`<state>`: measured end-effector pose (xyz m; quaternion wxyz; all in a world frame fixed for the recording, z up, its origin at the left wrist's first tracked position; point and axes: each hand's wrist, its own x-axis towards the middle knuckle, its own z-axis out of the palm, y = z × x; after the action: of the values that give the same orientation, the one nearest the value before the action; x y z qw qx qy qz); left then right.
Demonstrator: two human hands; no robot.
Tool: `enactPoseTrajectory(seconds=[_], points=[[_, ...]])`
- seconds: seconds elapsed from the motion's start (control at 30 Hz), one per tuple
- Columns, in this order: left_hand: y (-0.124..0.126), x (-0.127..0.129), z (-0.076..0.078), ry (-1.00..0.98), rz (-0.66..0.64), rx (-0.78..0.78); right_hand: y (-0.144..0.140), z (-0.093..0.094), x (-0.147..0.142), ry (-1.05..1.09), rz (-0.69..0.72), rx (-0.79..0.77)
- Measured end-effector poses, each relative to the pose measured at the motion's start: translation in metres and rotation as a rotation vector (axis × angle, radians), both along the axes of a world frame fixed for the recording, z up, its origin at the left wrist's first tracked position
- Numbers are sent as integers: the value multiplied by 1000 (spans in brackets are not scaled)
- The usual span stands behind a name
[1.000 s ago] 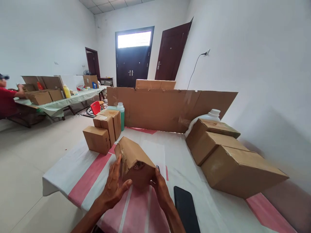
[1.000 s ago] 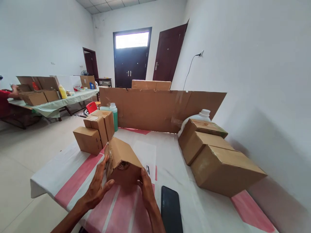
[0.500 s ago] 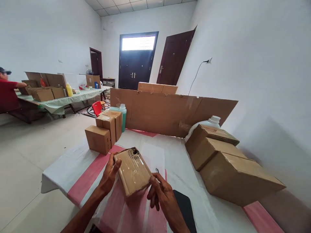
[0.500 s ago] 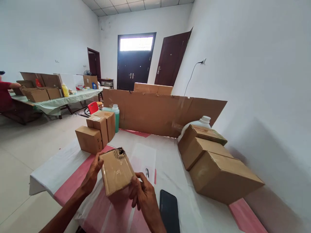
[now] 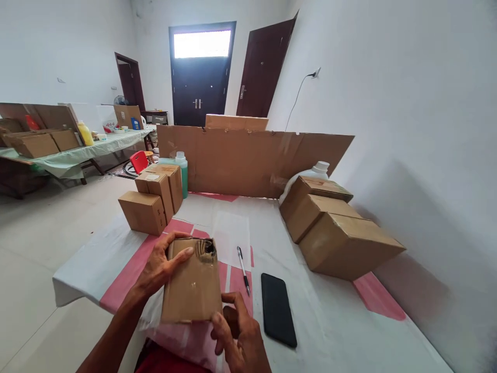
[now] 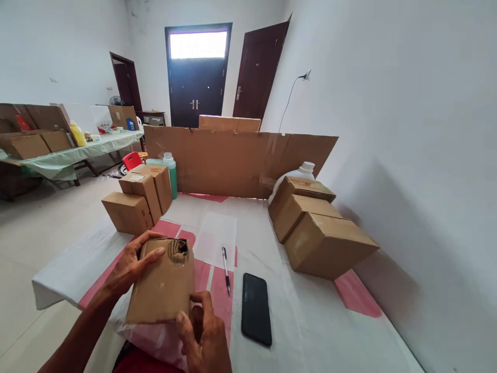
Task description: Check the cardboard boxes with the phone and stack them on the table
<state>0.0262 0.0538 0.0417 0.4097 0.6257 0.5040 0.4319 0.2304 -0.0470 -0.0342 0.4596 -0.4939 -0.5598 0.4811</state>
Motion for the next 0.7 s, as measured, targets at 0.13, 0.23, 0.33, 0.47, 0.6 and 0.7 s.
enactPoseTrajectory(seconds=[0.13,0.23,0.33,0.47,0.6,0.7], points=[[-14,7,8,266,63,202,6,-19,32,-18,-25,-58],[-18,14,8,387,11,354,41,-33,62,-408,-323,-73],[-19,17,6,437,-42,384,79,-53,75,-628,-421,-133],[-18,16,6,520,-53,375,102,-74,74,-561,-410,-149],[-18,17,10,547,-102,359,92,-61,81,-389,-359,-125],[-19,22,13,551,-129,343,71,-24,82,24,-365,-90]])
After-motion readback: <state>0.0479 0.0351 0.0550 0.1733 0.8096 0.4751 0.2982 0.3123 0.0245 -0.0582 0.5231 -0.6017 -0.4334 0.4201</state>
